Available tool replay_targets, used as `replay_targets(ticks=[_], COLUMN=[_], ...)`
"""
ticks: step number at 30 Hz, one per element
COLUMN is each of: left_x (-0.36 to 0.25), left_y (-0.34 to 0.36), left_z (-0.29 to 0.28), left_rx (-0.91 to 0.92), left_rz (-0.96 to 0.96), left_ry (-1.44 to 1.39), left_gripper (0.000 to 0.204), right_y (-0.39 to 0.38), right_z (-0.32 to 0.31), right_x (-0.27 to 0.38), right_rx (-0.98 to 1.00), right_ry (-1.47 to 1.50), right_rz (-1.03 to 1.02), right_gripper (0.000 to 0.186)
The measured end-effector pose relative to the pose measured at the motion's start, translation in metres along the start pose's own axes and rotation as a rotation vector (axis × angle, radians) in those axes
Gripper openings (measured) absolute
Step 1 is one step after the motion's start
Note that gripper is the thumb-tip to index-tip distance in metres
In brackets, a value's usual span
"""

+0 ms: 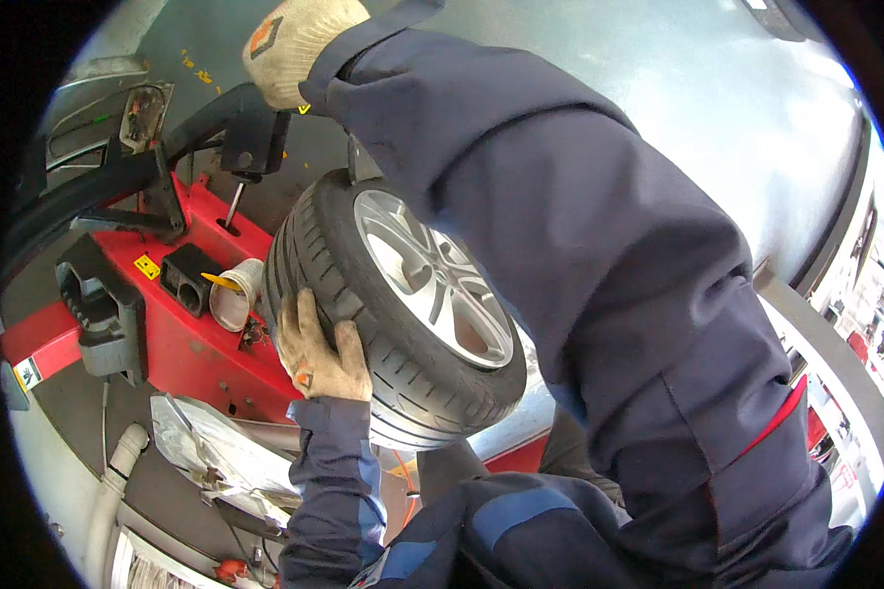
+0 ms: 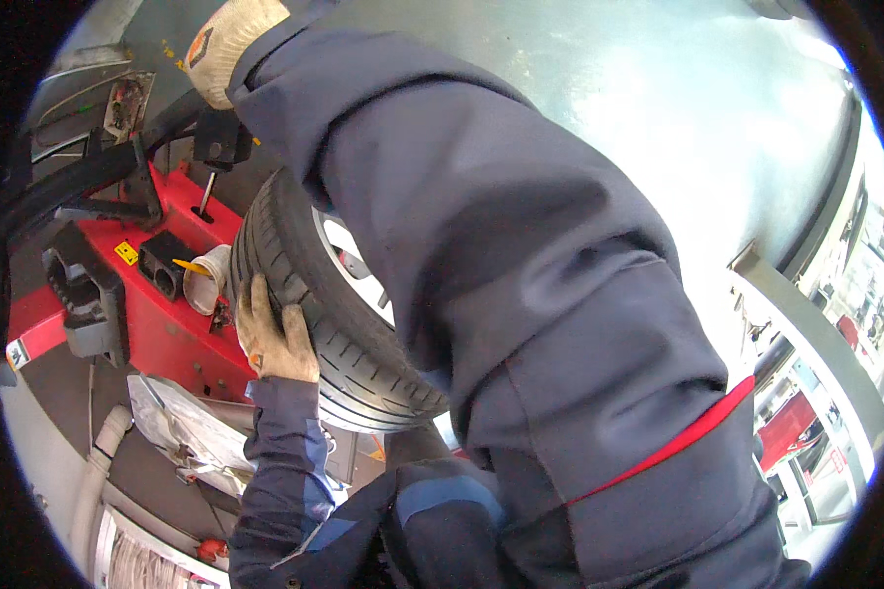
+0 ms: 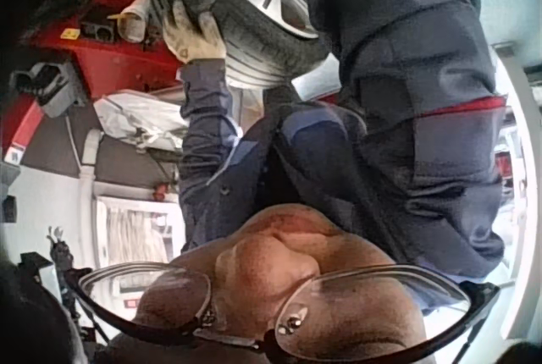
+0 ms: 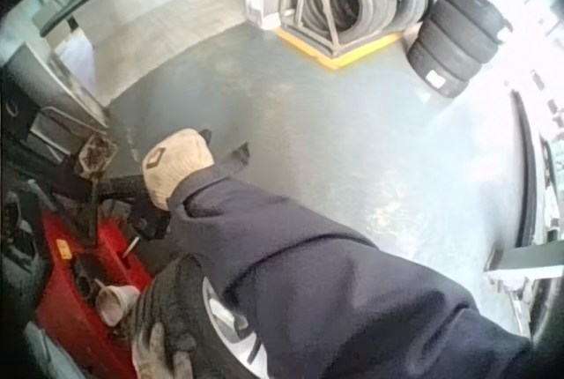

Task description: The person uses a tire changer to remove a tire from a rim. They repeatedly position the tire on the machine, operate the lever to pry the bead, and rotate the wheel to separate the tire from the rim. The tire is fully removed by the end of the clip.

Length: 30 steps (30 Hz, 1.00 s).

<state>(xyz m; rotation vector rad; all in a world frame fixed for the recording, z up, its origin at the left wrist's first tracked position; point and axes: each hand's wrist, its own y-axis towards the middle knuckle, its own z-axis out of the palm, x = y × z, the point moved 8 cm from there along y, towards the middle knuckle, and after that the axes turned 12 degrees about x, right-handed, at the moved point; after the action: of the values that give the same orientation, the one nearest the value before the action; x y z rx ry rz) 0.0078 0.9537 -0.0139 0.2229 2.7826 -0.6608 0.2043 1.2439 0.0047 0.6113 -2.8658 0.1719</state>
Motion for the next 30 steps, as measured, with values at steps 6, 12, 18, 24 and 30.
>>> replay_targets(ticks=[6, 12, 18, 24, 30], left_x=[-0.001, -0.002, -0.001, -0.003, -0.002], left_y=[0.009, 0.008, 0.008, 0.008, 0.006], left_z=[-0.003, -0.003, -0.003, -0.003, -0.003], left_rx=[-0.021, -0.051, -0.043, -0.044, -0.05], left_rz=[0.022, 0.066, 0.044, 0.054, 0.053], left_ry=[0.008, 0.013, 0.004, -0.008, 0.0], left_gripper=[0.066, 0.066, 0.065, 0.065, 0.066], right_y=[0.004, 0.003, 0.007, 0.009, 0.008], right_z=[0.004, 0.002, 0.008, 0.01, 0.013], right_x=[0.002, 0.002, 0.001, -0.001, 0.001], right_rx=[-0.004, 0.04, 0.046, -0.014, 0.003], right_ry=[-0.012, -0.03, -0.021, -0.033, -0.037], right_rz=[0.01, 0.02, 0.028, 0.065, 0.026], right_gripper=[0.015, 0.015, 0.015, 0.016, 0.016])
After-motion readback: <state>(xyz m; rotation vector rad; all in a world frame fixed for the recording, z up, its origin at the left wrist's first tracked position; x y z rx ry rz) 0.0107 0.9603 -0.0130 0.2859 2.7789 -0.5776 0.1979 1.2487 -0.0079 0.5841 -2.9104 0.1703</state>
